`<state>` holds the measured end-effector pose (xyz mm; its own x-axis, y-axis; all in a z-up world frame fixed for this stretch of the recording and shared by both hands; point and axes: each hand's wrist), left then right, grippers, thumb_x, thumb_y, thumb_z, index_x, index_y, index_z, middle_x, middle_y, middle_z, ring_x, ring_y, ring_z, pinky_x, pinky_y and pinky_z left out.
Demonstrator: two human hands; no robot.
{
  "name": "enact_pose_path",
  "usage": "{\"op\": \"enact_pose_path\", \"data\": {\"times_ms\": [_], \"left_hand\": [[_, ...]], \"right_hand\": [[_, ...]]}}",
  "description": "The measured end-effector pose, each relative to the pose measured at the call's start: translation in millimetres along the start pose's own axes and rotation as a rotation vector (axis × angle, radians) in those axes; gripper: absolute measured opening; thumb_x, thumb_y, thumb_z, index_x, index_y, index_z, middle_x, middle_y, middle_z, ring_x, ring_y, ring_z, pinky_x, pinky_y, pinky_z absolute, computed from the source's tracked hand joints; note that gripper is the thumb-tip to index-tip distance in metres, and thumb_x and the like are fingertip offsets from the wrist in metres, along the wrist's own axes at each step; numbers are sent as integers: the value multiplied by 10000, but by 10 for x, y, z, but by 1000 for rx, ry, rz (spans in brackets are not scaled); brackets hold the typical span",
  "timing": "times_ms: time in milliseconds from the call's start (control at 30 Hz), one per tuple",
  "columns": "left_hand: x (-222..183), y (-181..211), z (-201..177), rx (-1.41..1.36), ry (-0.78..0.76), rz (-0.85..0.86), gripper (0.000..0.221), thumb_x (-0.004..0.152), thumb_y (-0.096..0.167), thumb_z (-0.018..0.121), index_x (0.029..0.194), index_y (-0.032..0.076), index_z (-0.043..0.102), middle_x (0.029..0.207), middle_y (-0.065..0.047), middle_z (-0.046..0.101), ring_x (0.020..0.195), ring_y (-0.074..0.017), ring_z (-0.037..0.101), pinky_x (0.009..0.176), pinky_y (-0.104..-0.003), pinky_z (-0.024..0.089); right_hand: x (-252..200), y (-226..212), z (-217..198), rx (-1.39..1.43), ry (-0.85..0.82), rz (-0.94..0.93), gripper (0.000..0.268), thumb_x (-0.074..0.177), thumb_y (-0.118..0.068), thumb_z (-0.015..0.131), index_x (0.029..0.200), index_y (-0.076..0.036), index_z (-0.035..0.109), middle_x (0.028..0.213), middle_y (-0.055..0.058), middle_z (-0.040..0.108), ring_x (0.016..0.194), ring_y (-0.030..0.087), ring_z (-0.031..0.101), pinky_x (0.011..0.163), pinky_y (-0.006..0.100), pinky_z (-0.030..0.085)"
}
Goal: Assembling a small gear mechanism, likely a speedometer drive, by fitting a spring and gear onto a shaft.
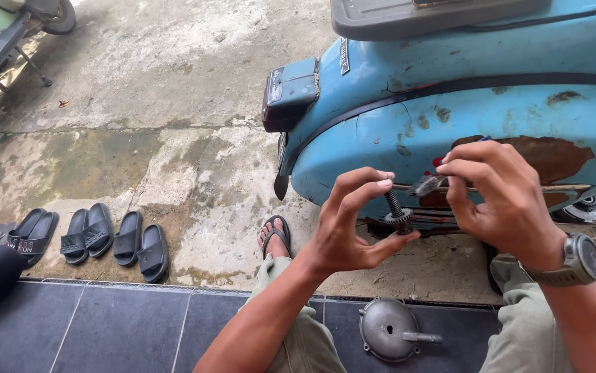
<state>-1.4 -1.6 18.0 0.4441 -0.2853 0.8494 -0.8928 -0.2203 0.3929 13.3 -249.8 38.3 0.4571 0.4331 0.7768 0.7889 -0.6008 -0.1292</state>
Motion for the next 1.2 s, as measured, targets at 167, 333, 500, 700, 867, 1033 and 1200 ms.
{"op": "enact_pose_path", "data": {"times_ms": [167,333,500,700,867,1033,1200], "left_hand": [[28,5,-24,30,-5,35,755,861,405,879,1424,114,469,1377,-144,604,1269,-282,662,1112,-402,585],[-1,-6,0,32,-20,83,805,846,431,903,1438,114,459,1379,-152,624,1236,-268,688,1020,-385,572],[3,8,-6,-19,-29,70,761,885,383,880,1451,138,436,1425,-164,577,1295,-292,658,1112,-427,581],[-18,1,-2,36,-19,41,783,881,418,882,1461,155,427,1468,-138,588,1318,-281,680,1089,-399,558],[-14,-18,11,-30,-35,36,779,908,350,874,1486,147,393,1508,-150,564,1384,-291,645,1125,-401,555],[18,26,-57,57,-18,55,676,986,345,814,1488,166,399,1504,-112,595,1396,-270,659,1057,-356,526],[-46,-64,-121,-15,21,26,707,1020,310,780,1549,223,319,1562,-77,527,1445,-276,610,1196,-424,537]], "right_hand": [[8,-135,-1,26,10,-87,130,993,-18,611,1121,-36,625,1166,190,671,1030,311,671,864,442,526],[-7,-28,-11,-58,-25,-71,178,989,-13,632,1158,-58,662,1188,177,681,1014,307,659,852,457,508],[12,-141,-27,-15,0,-76,166,987,3,631,1137,-63,657,1185,165,669,1030,309,665,878,454,510],[-19,-15,-10,-55,-7,-21,161,1008,16,649,1155,-46,677,1178,193,664,968,335,637,842,469,496],[-40,-34,12,-37,-10,-60,153,993,-19,644,1142,-48,665,1171,190,672,1000,324,650,857,459,509],[95,-137,-87,-46,39,-4,103,1046,39,615,1101,31,702,1166,247,685,1066,380,665,1022,502,518],[41,-238,-18,22,-33,-47,130,1003,26,610,1130,32,636,1225,290,638,1160,438,695,1049,558,596]]}}
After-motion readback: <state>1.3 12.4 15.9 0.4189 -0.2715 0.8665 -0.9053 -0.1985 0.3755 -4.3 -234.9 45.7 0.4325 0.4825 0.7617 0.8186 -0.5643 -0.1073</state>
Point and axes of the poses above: each hand's wrist, its own x-axis towards the middle knuckle, its own z-axis out of the palm, y = z × x
